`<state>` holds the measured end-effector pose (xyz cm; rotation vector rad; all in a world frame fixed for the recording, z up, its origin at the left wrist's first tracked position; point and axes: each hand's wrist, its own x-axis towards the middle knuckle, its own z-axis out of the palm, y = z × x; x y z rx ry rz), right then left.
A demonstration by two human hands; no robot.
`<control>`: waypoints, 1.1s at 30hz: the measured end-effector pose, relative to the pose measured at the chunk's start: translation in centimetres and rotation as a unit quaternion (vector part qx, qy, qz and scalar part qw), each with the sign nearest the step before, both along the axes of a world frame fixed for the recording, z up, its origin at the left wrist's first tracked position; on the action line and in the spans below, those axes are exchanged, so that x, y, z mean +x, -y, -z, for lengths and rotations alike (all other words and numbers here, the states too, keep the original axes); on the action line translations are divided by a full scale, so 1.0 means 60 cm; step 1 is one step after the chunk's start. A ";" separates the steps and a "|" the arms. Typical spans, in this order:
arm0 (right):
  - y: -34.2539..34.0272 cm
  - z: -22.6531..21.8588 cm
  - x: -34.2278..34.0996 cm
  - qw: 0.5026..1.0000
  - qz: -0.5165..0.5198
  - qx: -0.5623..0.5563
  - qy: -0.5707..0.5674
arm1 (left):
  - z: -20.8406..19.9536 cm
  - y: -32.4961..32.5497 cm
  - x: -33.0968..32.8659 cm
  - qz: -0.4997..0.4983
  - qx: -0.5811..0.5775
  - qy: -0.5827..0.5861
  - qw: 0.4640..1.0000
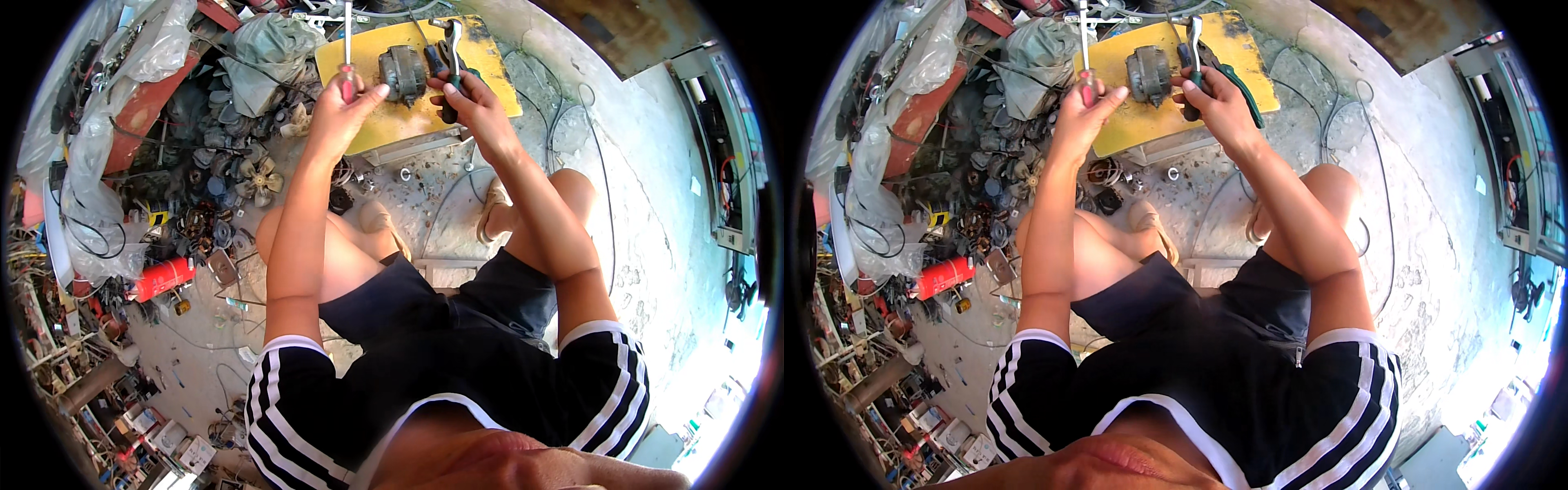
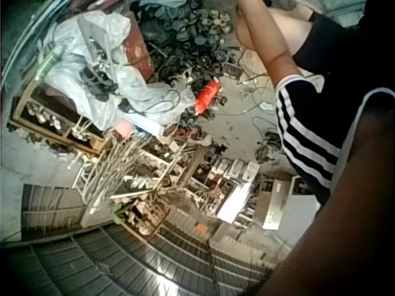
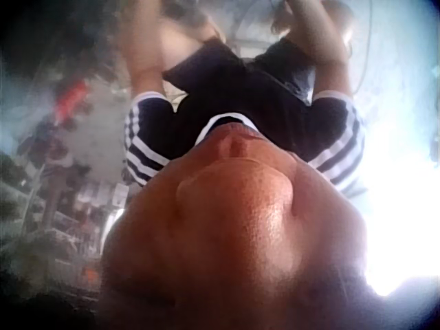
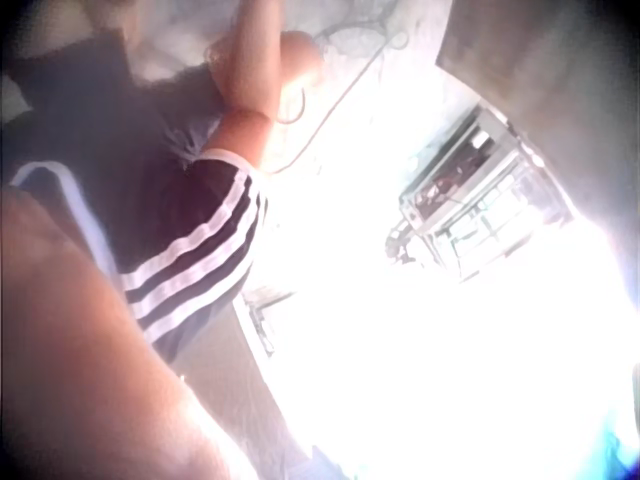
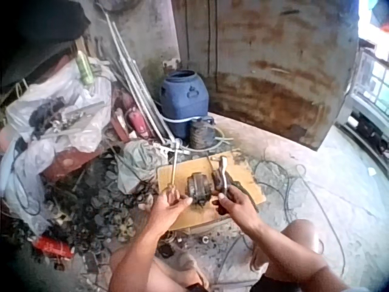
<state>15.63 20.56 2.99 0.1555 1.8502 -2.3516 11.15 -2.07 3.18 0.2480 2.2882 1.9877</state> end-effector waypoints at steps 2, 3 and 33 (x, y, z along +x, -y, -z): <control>0.002 0.004 -0.007 1.000 0.000 0.002 -0.001 | 0.015 -0.015 0.000 -0.005 -0.063 -0.057 0.996; 0.004 0.004 -0.009 1.000 0.000 0.002 -0.003 | 0.025 -0.019 -0.002 -0.007 -0.094 -0.086 0.992; -0.012 0.011 -0.006 1.000 0.017 -0.006 0.023 | 0.018 0.072 -0.042 -0.069 -0.275 -0.088 0.955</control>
